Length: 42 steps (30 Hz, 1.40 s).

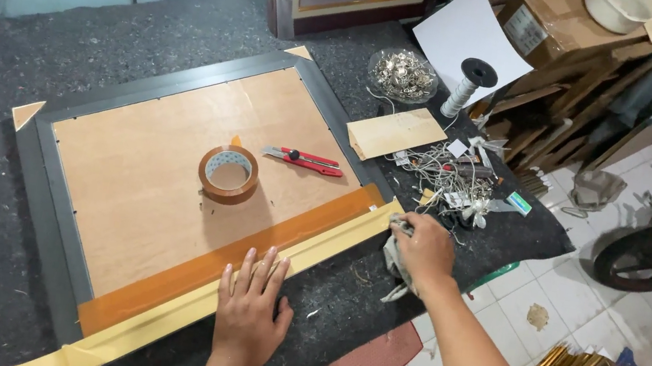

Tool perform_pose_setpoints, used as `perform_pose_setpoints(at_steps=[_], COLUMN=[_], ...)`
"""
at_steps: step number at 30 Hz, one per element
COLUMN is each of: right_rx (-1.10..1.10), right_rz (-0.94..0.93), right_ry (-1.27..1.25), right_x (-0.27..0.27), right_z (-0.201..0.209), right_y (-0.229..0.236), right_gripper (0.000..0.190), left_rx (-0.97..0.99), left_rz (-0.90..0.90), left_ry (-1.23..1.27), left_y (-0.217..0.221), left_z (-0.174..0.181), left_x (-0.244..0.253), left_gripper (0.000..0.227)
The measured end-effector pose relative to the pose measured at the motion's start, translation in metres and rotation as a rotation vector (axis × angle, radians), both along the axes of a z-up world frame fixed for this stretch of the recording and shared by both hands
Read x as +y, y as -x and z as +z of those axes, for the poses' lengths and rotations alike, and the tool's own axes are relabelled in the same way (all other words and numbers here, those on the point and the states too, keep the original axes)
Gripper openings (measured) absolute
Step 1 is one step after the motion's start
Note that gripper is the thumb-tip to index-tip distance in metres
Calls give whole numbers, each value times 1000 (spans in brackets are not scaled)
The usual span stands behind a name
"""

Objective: Applying adhesive tape to the back of a picture frame to seal it, using a utility knife to cut the tape and a cloth to smooth it.

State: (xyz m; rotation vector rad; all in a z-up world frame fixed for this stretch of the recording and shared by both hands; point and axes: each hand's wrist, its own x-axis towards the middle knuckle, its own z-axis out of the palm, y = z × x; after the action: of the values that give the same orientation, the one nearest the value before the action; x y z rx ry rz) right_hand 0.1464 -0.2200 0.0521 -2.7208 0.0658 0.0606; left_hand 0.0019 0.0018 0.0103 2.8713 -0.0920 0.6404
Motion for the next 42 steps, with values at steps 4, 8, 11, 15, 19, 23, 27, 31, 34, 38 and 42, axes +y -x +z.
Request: perform_pose_setpoints(at_steps=[4,8,11,15,19,23,27,31,34,38,42], right_rx=[24,6,43,55,48,100,51,7,-124,-262,-423], right_rz=[-109,45,133,-4,-15,121,302,457,648,894,1150], right_ry=[-40,40,112,156,129,132,103,5,19,59,11], right_x=[4,24,28,15,32,57,87,123,151,190,236], right_z=[-1,-7,2,13,13,11,5,-1,-14,-20,-27], right_y=[-3,14,12,-11,-5,17,39,65,81,108,135], right_gripper=[20,17,17,24,23,22,20,20,14,10,10], left_rx=[24,28,22,17,43,-22,-28,-31,-66,-45,-45], left_rz=[4,3,0,-12,-11,-76,-125,-81,3,127,351], left_ry=[8,-5,10,24,55,143,249,247,245,243,200], left_y=[-2,-1,-1,0,1,5,15,36,57,97,139], left_z=[-1,0,0,-1,-1,-1,-4,-5,-6,-7,-13], left_x=[2,2,3,4,4,8,14,28,45,71,97], left_gripper=[52,53,53,52,51,43,40,37,38,36,35])
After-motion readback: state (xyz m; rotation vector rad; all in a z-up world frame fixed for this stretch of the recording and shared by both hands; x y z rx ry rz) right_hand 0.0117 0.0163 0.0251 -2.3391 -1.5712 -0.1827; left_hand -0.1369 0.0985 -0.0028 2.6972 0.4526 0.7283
